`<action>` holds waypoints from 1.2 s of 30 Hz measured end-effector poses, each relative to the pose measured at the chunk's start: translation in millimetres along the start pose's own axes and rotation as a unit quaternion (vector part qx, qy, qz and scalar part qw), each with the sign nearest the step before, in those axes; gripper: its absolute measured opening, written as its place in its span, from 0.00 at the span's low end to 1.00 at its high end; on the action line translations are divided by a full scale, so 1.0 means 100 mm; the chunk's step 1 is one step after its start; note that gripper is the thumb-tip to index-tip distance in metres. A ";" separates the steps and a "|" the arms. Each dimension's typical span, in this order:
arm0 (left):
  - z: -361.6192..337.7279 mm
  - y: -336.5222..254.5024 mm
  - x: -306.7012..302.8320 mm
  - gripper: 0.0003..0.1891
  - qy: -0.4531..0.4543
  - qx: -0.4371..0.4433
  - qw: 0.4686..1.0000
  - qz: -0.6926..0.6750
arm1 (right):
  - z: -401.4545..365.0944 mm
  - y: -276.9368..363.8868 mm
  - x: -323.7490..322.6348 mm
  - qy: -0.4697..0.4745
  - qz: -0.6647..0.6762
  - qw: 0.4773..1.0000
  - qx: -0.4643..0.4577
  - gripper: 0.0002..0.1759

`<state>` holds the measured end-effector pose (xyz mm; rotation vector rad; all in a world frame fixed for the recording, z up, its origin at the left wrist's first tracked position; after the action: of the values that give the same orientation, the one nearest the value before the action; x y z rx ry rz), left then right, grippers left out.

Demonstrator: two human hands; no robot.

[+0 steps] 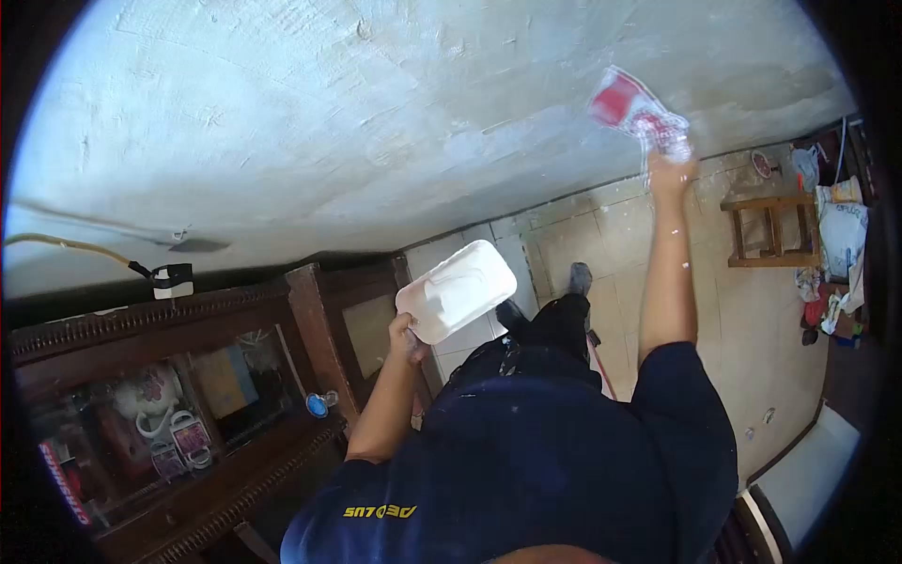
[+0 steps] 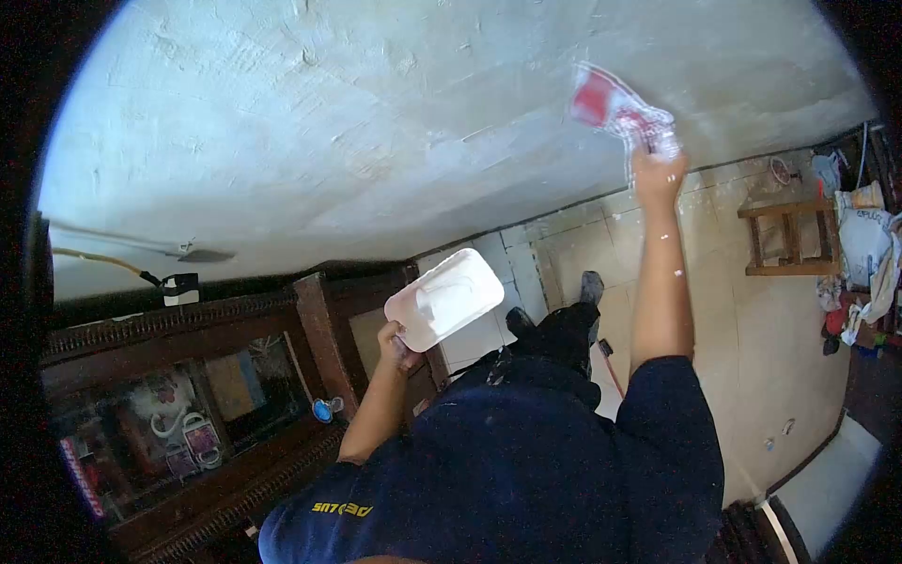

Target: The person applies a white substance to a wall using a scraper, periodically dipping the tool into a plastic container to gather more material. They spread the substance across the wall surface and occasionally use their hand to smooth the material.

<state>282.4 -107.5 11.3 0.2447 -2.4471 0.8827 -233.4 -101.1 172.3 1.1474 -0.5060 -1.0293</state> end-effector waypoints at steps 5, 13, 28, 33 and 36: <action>-0.05 0.05 -0.04 0.30 -0.038 0.000 0.999 -0.012 | -0.84 0.67 1.36 0.202 0.073 0.973 -0.081 0.10; -0.05 0.01 0.04 0.31 -0.042 -0.006 0.999 -0.008 | -0.21 0.07 0.81 0.035 -0.177 0.969 -0.166 0.09; -0.19 0.10 0.41 0.35 -0.131 0.050 0.990 0.017 | -0.79 0.07 1.58 0.175 0.069 0.972 -0.142 0.09; -0.20 0.15 0.72 0.36 -0.128 0.087 0.988 -0.014 | 0.17 -0.86 0.31 0.037 0.044 0.998 0.031 0.09; -0.15 0.28 0.63 0.37 -0.123 0.095 0.987 -0.033 | 0.30 -1.04 -0.15 0.005 0.031 0.999 -0.034 0.09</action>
<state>226.1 -76.3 39.3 0.5293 -2.5597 1.1149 -305.4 -108.2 90.7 1.0703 -0.4918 -0.9804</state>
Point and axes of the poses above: each hand's wrist, its own z-axis towards the middle knuckle, its own x-axis out of the palm, y = z × x, the point moved 8 cm from there along z, towards the middle knuckle, and after that the axes turned 4 degrees about -x, right-handed, at the moved point
